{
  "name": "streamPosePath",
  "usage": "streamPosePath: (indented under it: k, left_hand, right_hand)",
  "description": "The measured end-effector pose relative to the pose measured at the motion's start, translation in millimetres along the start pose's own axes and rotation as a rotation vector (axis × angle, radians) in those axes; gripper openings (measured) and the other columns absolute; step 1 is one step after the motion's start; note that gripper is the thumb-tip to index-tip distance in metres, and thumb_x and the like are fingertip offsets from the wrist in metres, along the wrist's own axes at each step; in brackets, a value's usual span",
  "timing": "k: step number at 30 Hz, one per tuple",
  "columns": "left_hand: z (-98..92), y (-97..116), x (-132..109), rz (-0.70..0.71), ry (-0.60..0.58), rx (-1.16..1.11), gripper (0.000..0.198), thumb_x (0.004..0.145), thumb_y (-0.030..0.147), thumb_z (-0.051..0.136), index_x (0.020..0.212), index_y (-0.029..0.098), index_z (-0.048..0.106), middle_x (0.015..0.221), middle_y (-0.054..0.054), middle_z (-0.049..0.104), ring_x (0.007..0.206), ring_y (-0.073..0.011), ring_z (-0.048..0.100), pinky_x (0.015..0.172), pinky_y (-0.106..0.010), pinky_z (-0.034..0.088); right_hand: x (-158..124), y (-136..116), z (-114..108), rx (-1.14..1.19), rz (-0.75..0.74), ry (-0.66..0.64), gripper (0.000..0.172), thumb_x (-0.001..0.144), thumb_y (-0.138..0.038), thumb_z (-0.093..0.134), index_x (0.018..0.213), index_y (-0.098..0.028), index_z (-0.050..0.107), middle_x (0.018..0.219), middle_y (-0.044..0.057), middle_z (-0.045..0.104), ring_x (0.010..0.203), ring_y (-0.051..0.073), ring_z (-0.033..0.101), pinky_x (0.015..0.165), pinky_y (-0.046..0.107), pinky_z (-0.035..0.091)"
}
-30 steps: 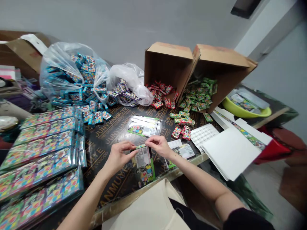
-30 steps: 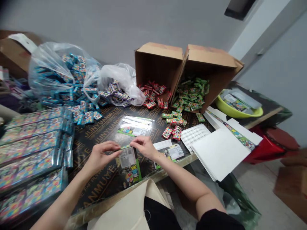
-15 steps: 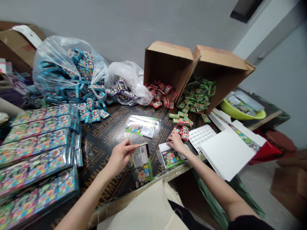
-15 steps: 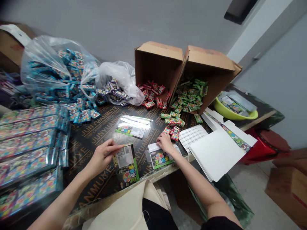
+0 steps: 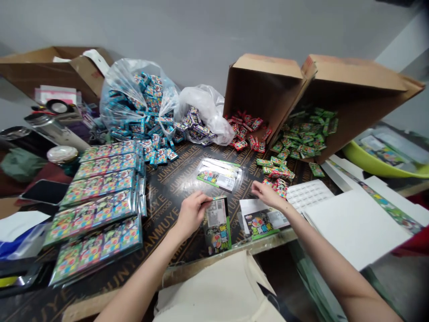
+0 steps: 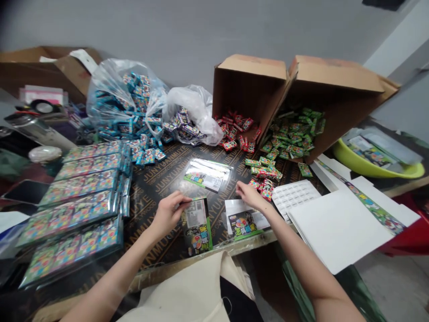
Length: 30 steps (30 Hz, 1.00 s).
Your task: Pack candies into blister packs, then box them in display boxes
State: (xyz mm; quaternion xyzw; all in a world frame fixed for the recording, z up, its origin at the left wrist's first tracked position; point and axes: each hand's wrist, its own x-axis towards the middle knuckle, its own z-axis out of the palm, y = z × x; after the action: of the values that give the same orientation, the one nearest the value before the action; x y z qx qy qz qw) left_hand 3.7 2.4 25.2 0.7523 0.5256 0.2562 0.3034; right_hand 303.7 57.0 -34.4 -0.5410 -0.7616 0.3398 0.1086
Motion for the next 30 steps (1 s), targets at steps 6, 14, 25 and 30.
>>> streamPosePath:
  k: [6,14,25,30]
  left_hand:
    - [2.0,5,0,-0.013,0.016,0.022,0.01,0.08,0.015,0.048,0.076,0.017,0.057,0.075,-0.002,0.052,0.073,-0.0153,0.052,0.066,-0.025,0.038]
    - [2.0,12,-1,-0.1,0.106,-0.003,0.005,0.071,0.015,0.055,0.073,0.016,0.06,0.068,0.0,0.049,0.064,-0.0139,0.05,0.061,-0.025,0.037]
    - [14.6,1,-2,-0.067,0.161,0.24,0.021,0.082,0.032,0.051,0.093,0.019,0.062,0.077,-0.004,0.055,0.074,-0.0173,0.051,0.072,-0.03,0.04]
    - [-12.0,-22,-10,-0.125,0.065,0.531,0.034,0.084,0.042,0.043,0.093,0.019,0.066,0.081,-0.008,0.057,0.084,-0.0229,0.053,0.088,-0.043,0.035]
  right_hand:
    - [34,-101,-14,0.685,-0.119,-0.234,0.02,0.078,-0.035,0.055,0.074,-0.016,0.049,0.096,0.005,0.058,0.097,0.016,0.051,0.078,0.026,0.038]
    - [59,-130,11,0.704,-0.14,-0.552,0.029,0.069,-0.039,0.064,0.066,-0.014,0.049,0.062,-0.004,0.049,0.058,0.008,0.042,0.055,0.02,0.031]
    - [54,-106,31,0.622,-0.052,-0.103,0.025,0.075,-0.024,0.056,0.098,-0.019,0.048,0.068,-0.004,0.056,0.058,0.009,0.05,0.057,0.021,0.038]
    - [30,-36,-4,-0.17,0.095,0.124,0.013,0.079,-0.021,0.053,0.088,-0.018,0.061,0.087,0.006,0.057,0.083,0.017,0.05,0.073,0.028,0.036]
